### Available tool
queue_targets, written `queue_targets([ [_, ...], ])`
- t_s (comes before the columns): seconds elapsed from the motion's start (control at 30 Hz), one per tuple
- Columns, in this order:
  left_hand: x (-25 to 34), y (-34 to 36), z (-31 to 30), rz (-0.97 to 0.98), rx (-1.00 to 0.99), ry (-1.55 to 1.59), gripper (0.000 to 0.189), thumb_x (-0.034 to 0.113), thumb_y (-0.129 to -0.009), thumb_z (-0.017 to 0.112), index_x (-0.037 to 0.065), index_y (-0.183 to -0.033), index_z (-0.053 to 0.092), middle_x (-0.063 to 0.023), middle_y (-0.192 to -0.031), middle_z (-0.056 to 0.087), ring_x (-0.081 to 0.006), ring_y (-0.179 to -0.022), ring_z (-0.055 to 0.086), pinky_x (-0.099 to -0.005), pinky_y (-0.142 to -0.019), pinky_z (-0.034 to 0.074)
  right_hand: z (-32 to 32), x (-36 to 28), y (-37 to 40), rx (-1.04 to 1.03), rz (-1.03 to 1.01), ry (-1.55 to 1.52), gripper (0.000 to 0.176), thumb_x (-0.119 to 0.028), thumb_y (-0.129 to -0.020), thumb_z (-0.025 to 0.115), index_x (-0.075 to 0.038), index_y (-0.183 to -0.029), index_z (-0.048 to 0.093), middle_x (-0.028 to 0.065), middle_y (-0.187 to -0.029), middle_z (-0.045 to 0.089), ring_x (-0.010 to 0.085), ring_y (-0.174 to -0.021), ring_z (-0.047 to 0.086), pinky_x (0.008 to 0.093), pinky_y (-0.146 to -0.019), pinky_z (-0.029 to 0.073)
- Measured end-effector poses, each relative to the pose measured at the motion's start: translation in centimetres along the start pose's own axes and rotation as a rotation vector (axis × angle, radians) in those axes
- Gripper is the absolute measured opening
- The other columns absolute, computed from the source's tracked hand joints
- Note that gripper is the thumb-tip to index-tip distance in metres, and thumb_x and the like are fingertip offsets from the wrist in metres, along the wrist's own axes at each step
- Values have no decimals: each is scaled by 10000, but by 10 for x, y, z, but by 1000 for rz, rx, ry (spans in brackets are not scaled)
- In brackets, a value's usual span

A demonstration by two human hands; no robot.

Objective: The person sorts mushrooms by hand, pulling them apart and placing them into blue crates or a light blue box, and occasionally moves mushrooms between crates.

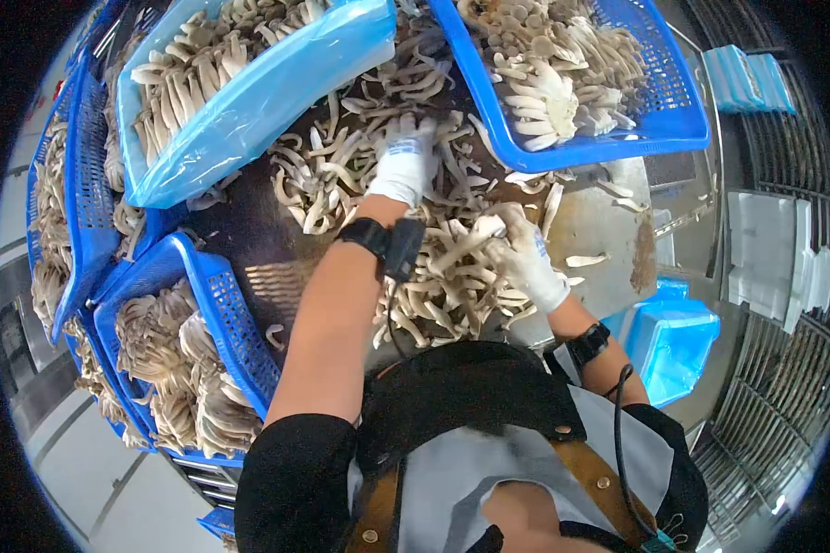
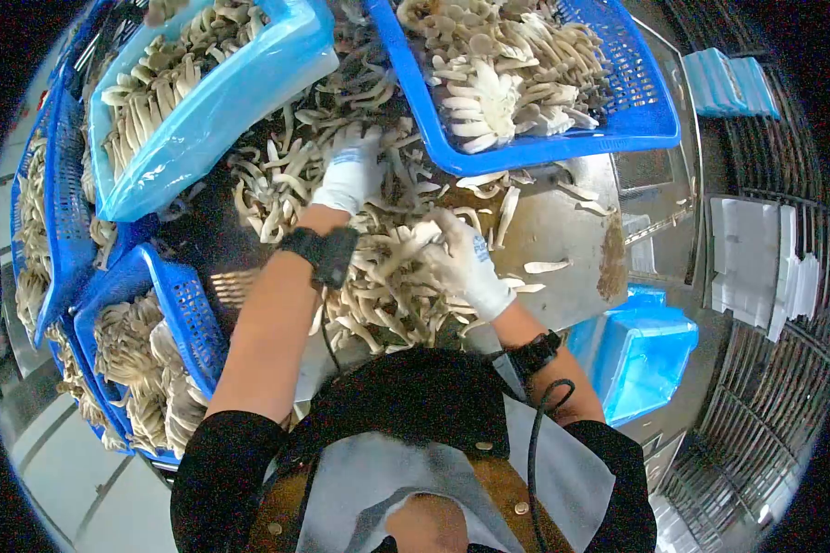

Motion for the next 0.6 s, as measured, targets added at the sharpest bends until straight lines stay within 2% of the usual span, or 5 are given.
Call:
queue_targets([
  [0.13,5,40,-4,70,38,384,362,209,-826,641,85,-1157,564,-195,-1094,605,-347,-986,642,-470,-794,530,-9,6,-4,-54,81,-26,301,-51,-850,549,6,-1145,562,56,-792,567,131,-635,546,287,-573,477],
  [0.27,-47,95,-21,-275,-123,895,396,305,-861,649,54,-1164,606,-180,-1023,672,-300,-881,674,-408,-765,538,0,-8,-37,-241,-293,661,339,-166,-885,611,8,-1172,568,158,-852,626,329,-791,624,414,-759,508],
  [0.37,-85,124,-74,-485,128,848,331,169,-881,659,-26,-1142,601,-127,-936,674,-195,-836,651,-316,-743,521,2,-39,-81,39,-372,663,609,-326,-849,690,-38,-1340,476,231,-1387,460,370,-1202,513,424,-1004,427],
  [0.47,-147,132,-63,-417,197,608,369,159,-860,646,-3,-1191,615,-182,-1035,657,-294,-942,633,-377,-870,493,24,-18,-131,268,-314,1058,629,-276,-855,690,-57,-1384,430,233,-1371,472,370,-1231,495,433,-1051,403],
  [0.6,-212,118,-52,-511,259,277,339,223,-895,573,89,-1196,654,-224,-1239,574,-339,-1198,511,-409,-987,429,47,-10,-141,-197,105,912,681,-318,-852,692,-65,-1413,400,240,-1362,478,360,-1221,512,448,-1052,407],
])
Point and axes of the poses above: each hand's wrist, its own y-axis away from the middle knuckle, its own z-axis out of the palm, x = y × z, the point moved 8 cm from there along -y, towards the middle knuckle
